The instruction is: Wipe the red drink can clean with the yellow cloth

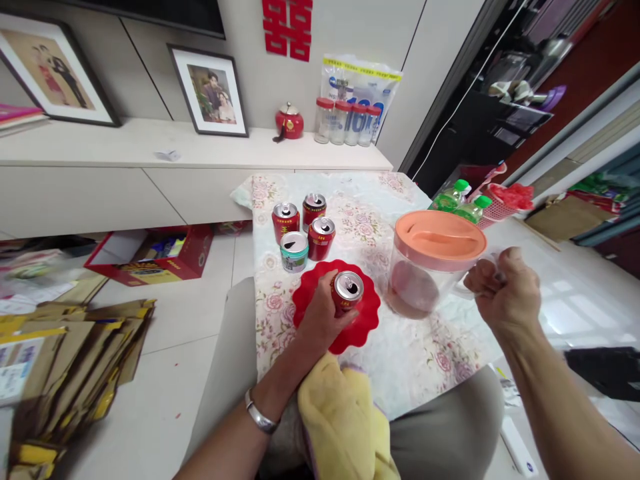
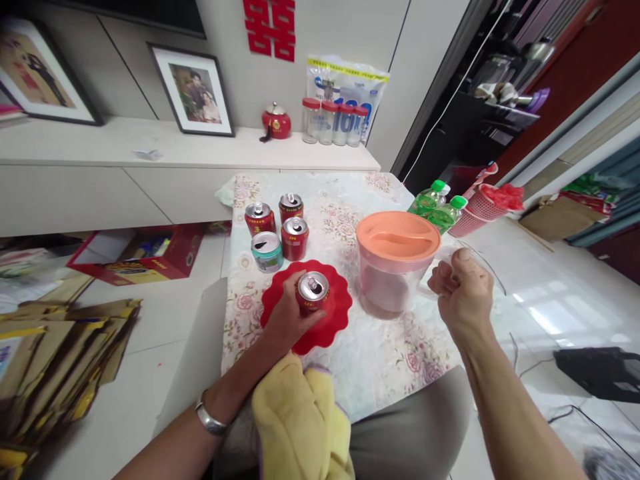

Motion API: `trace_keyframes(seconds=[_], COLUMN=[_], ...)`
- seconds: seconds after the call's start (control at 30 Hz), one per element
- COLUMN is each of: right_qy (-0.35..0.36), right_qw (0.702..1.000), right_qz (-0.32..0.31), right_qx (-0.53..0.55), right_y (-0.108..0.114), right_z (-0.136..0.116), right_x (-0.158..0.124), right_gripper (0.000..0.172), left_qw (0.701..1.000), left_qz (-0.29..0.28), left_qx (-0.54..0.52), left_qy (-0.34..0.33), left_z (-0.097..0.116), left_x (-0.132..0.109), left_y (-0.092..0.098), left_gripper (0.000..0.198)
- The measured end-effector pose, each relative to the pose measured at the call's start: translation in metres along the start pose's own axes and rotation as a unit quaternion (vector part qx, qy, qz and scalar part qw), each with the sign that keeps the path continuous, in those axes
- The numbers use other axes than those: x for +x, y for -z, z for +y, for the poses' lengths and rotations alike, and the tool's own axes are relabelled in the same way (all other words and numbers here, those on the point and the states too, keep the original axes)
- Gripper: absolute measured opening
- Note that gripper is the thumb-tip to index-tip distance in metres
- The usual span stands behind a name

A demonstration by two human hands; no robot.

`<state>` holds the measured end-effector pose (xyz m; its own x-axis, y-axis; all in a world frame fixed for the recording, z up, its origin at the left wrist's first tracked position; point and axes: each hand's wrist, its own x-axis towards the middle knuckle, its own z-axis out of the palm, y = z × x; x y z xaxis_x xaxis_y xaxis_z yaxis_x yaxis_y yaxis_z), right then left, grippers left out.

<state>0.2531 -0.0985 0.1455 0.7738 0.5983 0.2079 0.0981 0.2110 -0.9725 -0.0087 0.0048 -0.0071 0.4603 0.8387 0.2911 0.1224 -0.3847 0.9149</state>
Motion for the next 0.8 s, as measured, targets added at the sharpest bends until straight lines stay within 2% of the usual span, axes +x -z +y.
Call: trace_keyframes(seconds=[0.23,0.4,0.57,0.7,0.8], right_qy=[0.017,0.010,-0.009,-0.006,0.003], right_qw=[0.996,0.994,0.995,0.996,0.997], right_qz=[0.070,0.066,0.060,0.068,0.070], right_qx=[0.061,0.081,0.078,0.063,0.039], right_y=[0.001,0.007,0.016,0.022,0.030], right_z=[0.040,0.054,0.061,0.058,0.056], right_x=[0.000,-0.001,-0.007,-0.007,-0.008], right_gripper=[0.076,0.082,0.080,0.081,0.076], left_qw=[1.000,1.000,0.999,0.998,0.997], left_qz=[0.012,0.005,-0.023,-0.037,-0.043], left_qx=[0.005,-0.003,-0.010,-0.038,-0.048], left_qy=[0.000,0.009,0.027,0.036,0.040], left_z=[0.003,0.005,0.012,0.016,0.018], left_x=[-0.001,0.000,0.002,0.005,0.006], left_y=[0.000,0.002,0.008,0.010,0.011], left_gripper=[0.079,0.081,0.081,0.079,0.077])
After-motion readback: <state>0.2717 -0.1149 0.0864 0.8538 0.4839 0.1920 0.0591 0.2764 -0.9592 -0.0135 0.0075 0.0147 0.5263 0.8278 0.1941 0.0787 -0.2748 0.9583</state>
